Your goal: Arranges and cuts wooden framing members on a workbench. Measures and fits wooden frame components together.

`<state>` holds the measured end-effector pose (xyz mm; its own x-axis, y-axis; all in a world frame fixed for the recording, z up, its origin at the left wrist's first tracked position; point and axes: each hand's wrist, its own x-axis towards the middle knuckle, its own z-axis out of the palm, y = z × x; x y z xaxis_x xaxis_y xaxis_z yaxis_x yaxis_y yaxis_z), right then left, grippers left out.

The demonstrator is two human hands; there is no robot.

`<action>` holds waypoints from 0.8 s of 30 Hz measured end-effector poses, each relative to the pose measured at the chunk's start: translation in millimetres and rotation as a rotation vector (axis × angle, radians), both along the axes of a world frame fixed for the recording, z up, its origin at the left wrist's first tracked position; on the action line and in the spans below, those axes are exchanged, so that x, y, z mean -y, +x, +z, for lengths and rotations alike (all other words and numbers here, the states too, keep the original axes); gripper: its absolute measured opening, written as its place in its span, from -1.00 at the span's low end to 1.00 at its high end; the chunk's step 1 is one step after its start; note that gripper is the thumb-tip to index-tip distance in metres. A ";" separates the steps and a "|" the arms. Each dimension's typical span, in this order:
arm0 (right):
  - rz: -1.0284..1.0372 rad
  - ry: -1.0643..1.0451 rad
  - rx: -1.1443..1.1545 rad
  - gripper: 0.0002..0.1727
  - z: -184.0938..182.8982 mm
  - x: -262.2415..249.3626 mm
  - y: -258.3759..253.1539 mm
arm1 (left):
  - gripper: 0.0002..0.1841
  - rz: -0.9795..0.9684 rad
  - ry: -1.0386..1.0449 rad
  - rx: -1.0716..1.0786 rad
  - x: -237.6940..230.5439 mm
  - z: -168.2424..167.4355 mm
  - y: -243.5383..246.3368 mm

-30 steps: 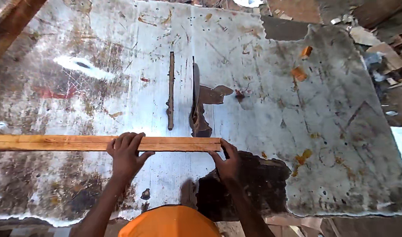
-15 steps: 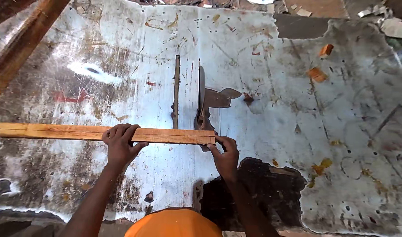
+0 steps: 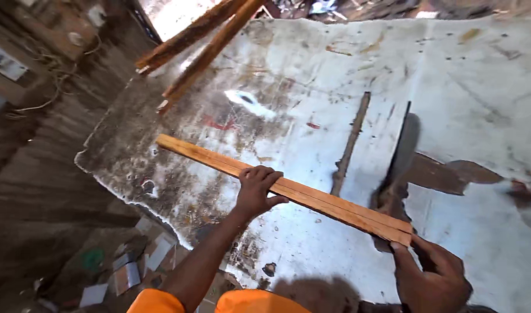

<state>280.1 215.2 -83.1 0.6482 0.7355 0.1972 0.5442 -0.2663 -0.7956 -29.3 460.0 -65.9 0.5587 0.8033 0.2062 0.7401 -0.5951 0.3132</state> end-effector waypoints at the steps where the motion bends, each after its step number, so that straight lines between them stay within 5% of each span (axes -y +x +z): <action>1: -0.003 0.007 0.001 -0.51 0.2 -0.6 -0.7 | -0.21 -0.003 0.003 0.004 0.0 -0.2 0.3; 24: -0.014 0.036 -0.016 -0.57 4.9 -3.8 -6.5 | -0.22 -0.021 -0.033 -0.002 1.2 -0.7 -0.6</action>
<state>273.7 218.9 -78.2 0.6616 0.7191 0.2125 0.5276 -0.2450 -0.8134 -30.0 458.8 -66.6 0.5761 0.7976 0.1788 0.7282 -0.6002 0.3309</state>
